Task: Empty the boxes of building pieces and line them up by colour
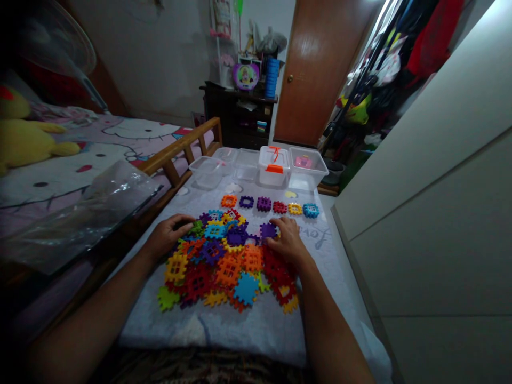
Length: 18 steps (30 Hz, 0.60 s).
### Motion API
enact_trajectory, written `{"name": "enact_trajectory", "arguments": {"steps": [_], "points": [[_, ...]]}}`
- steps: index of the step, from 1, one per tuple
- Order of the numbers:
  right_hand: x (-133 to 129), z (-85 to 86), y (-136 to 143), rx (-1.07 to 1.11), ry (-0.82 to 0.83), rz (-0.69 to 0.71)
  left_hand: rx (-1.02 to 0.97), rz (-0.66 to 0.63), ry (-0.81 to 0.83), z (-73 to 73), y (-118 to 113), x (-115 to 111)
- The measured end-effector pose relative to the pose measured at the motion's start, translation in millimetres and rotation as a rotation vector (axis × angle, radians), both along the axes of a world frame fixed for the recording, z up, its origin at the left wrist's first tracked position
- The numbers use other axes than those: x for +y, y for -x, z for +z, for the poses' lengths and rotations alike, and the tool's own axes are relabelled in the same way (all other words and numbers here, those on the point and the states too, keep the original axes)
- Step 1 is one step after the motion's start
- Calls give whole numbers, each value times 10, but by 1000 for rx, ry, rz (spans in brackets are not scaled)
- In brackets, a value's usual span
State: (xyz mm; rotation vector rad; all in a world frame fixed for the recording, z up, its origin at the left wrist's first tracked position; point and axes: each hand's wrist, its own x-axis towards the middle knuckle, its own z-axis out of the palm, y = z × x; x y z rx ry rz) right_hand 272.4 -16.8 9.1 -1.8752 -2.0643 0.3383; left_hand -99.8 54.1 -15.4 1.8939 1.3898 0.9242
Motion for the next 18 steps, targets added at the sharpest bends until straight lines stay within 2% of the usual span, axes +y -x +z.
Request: {"name": "enact_trajectory", "arguments": {"steps": [3, 7, 9, 14, 16, 18], "points": [[54, -56, 22, -82, 16, -91, -3, 9, 9, 9, -3, -4], [43, -33, 67, -116, 14, -81, -1, 15, 11, 6, -4, -6], [14, 35, 142, -65, -3, -10, 0, 13, 4, 0, -2, -7], [-54, 248, 485, 83, 32, 357, 9, 0, 5, -1, 7, -13], [-56, 292, 600, 68, 60, 421, 8, 1, 3, 4, 8, -15], [-40, 303, 664, 41, 95, 416, 7, 1, -1, 7, 7, -16]]}}
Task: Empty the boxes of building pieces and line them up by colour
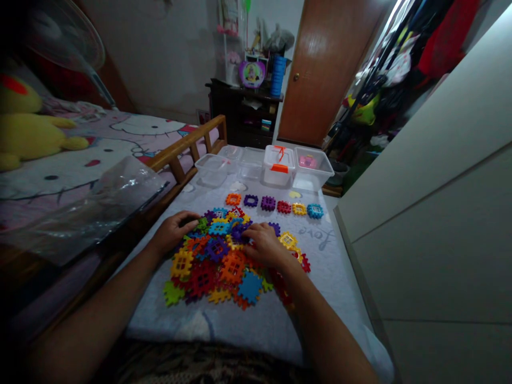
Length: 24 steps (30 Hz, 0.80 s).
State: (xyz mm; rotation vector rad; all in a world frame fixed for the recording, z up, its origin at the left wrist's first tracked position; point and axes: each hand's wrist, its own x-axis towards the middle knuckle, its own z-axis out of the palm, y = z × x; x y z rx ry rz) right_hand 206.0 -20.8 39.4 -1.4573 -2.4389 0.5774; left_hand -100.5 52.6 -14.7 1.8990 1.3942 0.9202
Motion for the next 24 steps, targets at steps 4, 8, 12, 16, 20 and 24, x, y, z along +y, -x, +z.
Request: {"name": "enact_trajectory", "arguments": {"steps": [4, 8, 12, 16, 20, 24], "points": [[29, -26, 17, -9, 22, -28, 2, -6, -5, -15, 4, 6], [16, -65, -42, 137, -1, -37, -1, -9, -16, -52, 18, 20], [37, -136, -219, 405, 11, -213, 3, -15, -4, -65, 22, 26], [123, -246, -493, 674, 2, -532, 7, -11, 1, -39, 15, 20], [187, -357, -703, 714, -51, -673, 5, -9, -6, -12, 6, 14], [206, -450, -750, 556, -41, -664, 1, -4, -14, -10, 3, 13]]}}
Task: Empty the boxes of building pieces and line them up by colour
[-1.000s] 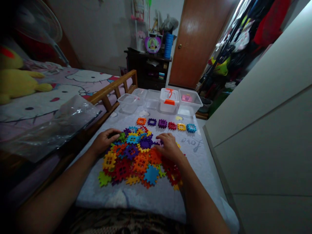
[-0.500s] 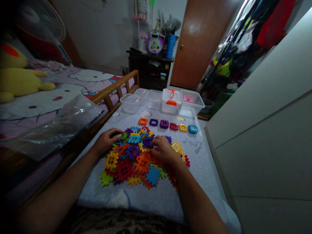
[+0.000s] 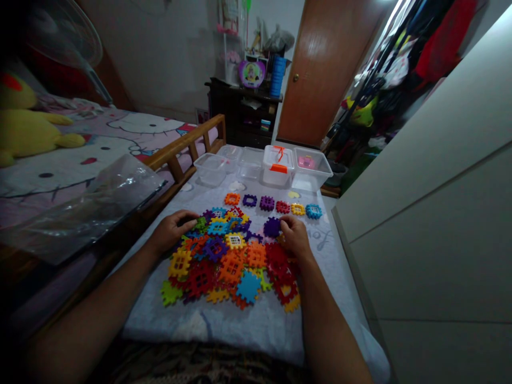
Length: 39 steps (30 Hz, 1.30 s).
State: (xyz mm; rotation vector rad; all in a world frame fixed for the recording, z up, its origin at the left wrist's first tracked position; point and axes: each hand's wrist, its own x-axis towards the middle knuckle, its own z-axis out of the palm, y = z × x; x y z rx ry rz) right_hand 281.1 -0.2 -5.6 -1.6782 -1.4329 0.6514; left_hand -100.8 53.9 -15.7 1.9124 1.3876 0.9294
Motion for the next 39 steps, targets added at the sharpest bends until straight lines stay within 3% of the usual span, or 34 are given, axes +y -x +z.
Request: {"name": "enact_trajectory", "arguments": {"steps": [8, 13, 18, 25, 39], "points": [[40, -124, -26, -437, -43, 15, 10, -9, 10, -16, 2, 5], [-22, -56, 43, -620, 64, 196, 13, -7, 4, 15, -10, -2], [-20, 30, 115, -660, 181, 239, 11, -9, -3, 19, -11, -1], [13, 49, 40, -622, 179, 274, 6, -8, 10, -20, 9, 7], [123, 170, 42, -806, 292, 359, 0, -22, 10, 2, 0, 1]]}}
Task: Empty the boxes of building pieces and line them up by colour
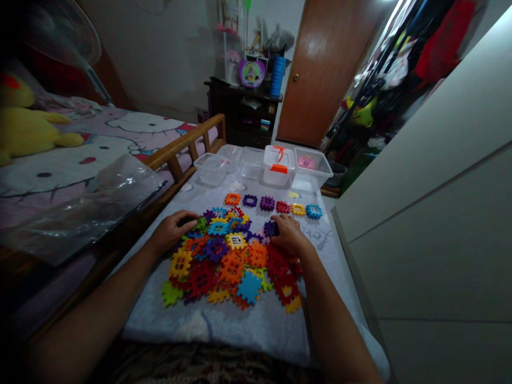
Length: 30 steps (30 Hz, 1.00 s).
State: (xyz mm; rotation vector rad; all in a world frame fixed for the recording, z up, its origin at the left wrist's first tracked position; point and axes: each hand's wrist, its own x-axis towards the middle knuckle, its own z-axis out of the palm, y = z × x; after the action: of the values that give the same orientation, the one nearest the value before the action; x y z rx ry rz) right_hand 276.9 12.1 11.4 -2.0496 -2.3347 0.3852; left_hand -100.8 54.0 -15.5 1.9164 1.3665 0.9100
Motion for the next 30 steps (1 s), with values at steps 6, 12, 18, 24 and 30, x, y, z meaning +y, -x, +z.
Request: {"name": "enact_trajectory", "arguments": {"steps": [6, 12, 18, 24, 30], "points": [[93, 112, 92, -112, 37, 42, 11, -3, 15, -28, 20, 11], [120, 154, 114, -135, 20, 75, 7, -3, 4, 7, 3, -3], [307, 370, 210, -60, -145, 111, 10, -5, -1, 24, -6, -12], [883, 502, 520, -67, -224, 79, -3, -6, -7, -18, 11, -8], [1282, 320, 666, -132, -109, 64, -8, -5, -2, -41, 21, 1]]}}
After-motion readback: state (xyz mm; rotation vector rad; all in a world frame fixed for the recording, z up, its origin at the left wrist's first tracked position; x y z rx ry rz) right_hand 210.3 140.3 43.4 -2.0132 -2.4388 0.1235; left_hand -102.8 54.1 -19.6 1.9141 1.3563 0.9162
